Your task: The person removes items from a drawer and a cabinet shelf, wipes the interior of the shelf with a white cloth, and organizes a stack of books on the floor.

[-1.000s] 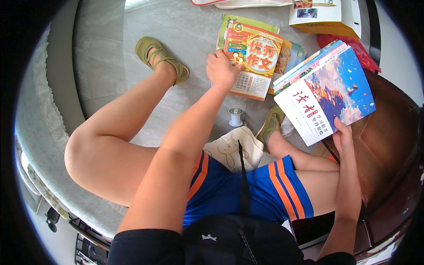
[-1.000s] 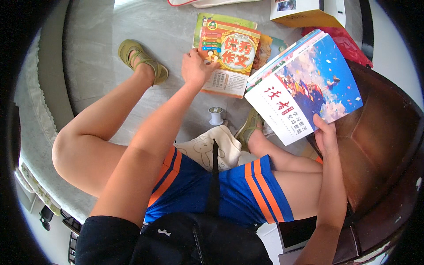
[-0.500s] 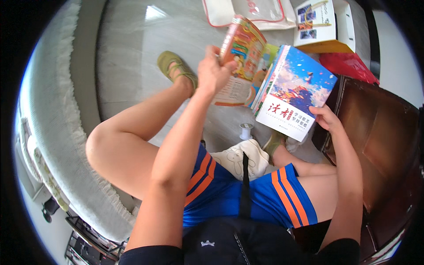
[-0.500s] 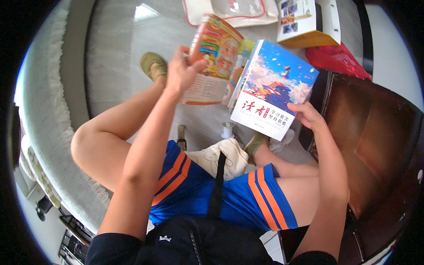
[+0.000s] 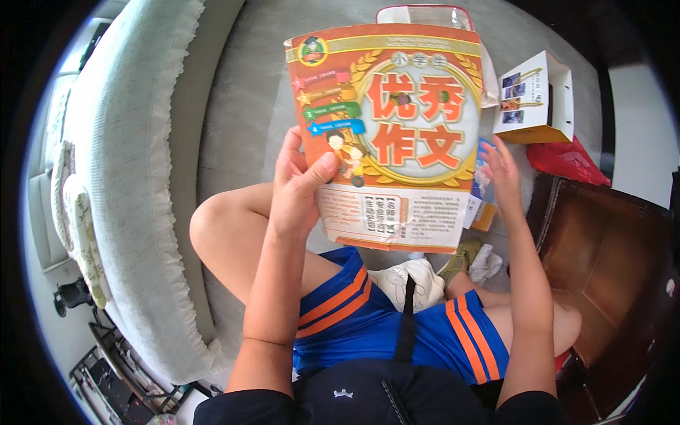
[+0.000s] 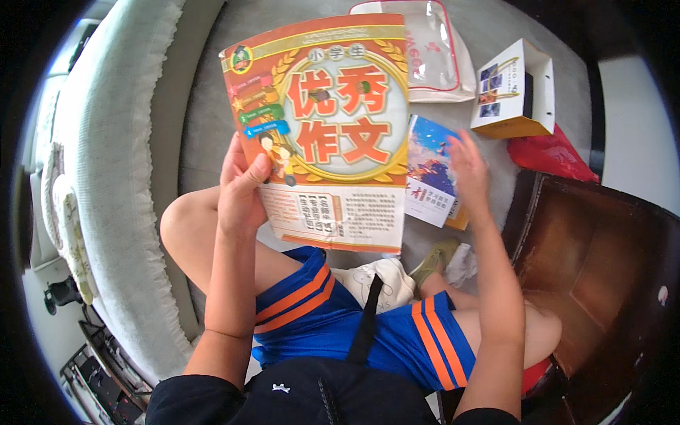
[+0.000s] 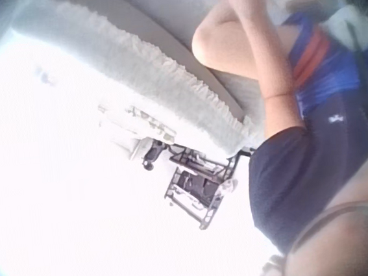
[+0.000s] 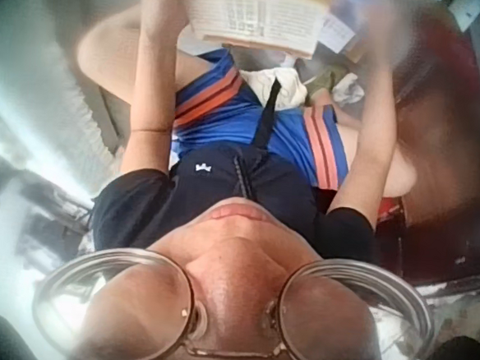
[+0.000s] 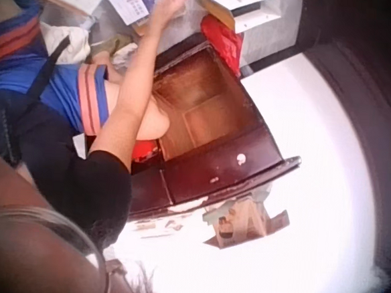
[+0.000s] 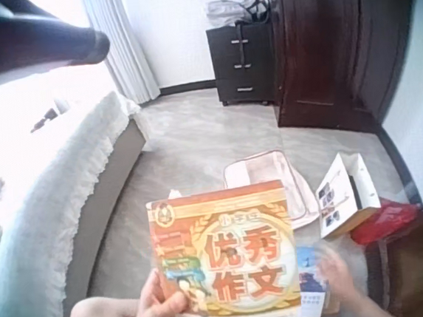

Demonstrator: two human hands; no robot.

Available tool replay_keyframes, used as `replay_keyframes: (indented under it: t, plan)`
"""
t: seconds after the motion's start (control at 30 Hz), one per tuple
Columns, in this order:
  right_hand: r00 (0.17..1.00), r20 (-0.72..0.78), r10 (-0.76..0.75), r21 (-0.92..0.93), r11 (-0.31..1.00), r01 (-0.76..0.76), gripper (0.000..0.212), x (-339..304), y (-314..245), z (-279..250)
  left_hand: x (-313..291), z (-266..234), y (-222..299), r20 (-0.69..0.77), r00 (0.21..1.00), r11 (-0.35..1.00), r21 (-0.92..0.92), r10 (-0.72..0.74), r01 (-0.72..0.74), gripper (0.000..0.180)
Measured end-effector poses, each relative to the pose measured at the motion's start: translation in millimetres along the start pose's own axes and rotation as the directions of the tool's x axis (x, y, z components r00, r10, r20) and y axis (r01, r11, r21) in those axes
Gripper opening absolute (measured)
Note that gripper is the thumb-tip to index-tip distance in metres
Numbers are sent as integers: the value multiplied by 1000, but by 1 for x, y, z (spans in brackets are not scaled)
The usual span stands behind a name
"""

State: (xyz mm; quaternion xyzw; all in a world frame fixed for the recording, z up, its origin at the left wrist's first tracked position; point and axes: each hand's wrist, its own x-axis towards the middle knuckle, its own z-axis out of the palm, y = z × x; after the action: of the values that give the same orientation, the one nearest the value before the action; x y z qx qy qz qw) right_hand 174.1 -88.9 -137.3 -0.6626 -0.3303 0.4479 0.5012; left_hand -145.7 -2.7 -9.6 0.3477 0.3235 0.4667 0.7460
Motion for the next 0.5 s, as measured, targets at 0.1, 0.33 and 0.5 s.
replay_keyframes:
  t: [0.1,0.33,0.5]
  plan:
    - [926,377,-37,534,825,-184,70,-46,-79,62,6,-2,-13,93,995,997,-54,-40,45,47]
    - [969,183,-165,552,833,38,43,-76,-90,87,12,-21,-26,152,987,990,-114,-60,77,42]
    - [968,108,-225,287,940,186,51,-85,-111,112,29,-35,-47,-11,977,975,-59,-213,212,47]
